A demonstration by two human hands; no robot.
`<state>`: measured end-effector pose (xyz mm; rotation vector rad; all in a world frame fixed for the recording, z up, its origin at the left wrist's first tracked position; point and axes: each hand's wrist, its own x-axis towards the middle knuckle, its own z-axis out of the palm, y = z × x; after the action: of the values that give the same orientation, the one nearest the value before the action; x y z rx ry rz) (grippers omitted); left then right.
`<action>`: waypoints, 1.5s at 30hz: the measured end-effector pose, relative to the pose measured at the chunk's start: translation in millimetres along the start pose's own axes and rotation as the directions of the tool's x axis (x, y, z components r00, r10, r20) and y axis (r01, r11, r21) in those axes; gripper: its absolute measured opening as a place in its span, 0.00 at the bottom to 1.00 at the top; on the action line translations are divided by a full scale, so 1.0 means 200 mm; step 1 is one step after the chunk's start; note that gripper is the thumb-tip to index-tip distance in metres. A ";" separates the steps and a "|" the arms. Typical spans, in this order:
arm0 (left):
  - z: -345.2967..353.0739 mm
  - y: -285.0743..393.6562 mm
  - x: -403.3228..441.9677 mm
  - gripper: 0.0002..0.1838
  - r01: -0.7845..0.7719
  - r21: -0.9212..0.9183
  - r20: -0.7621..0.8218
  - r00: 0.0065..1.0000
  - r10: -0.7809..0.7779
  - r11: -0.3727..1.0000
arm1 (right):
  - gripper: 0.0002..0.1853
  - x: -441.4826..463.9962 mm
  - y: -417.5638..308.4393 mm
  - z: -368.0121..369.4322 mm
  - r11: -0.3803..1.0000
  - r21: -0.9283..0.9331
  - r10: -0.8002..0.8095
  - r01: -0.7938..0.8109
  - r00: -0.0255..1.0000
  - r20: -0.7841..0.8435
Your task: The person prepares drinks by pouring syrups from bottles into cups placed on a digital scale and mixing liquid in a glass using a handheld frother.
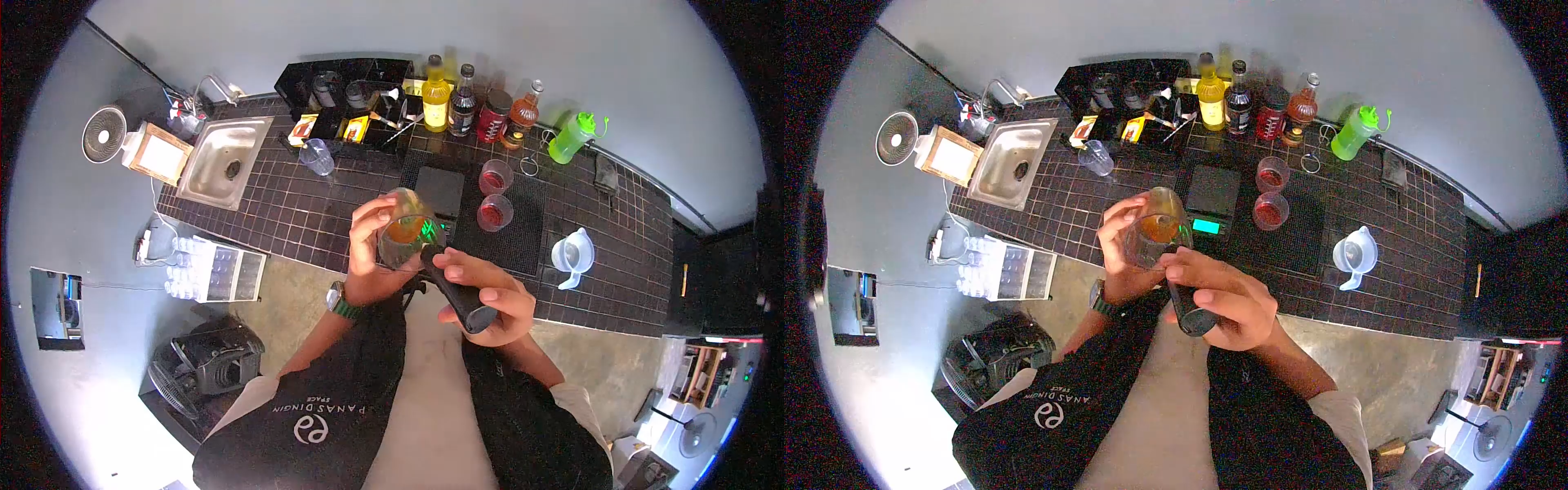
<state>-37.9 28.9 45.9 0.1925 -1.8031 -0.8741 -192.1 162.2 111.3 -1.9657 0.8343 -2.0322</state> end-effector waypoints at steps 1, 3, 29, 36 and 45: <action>-0.01 0.00 0.00 0.47 0.012 0.040 0.014 1.000 -0.012 0.999 | 0.38 0.00 0.00 0.00 1.000 0.003 0.001 -0.001 1.000 -0.009; -0.03 0.01 0.00 0.47 0.023 0.081 0.028 0.999 -0.025 0.996 | 0.39 -0.01 0.01 0.00 1.000 0.007 0.003 -0.003 1.000 -0.018; -0.03 0.04 -0.03 0.49 0.049 0.063 0.082 0.995 -0.054 0.997 | 0.38 -0.06 -0.04 -0.02 0.995 -0.077 0.064 -0.070 0.995 -0.080; -0.03 0.04 -0.05 0.49 0.065 0.055 0.090 0.993 -0.070 0.996 | 0.37 -0.06 -0.04 -0.01 0.997 -0.059 0.054 -0.058 0.996 -0.073; -0.02 0.04 -0.07 0.49 0.082 0.039 0.061 0.995 -0.084 0.996 | 0.39 -0.07 -0.02 -0.01 0.999 0.007 0.047 -0.047 0.993 -0.112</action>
<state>-26.5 39.5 40.5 0.2678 -1.8812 -0.9153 -191.7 172.7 101.4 -1.8255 0.8902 -2.1323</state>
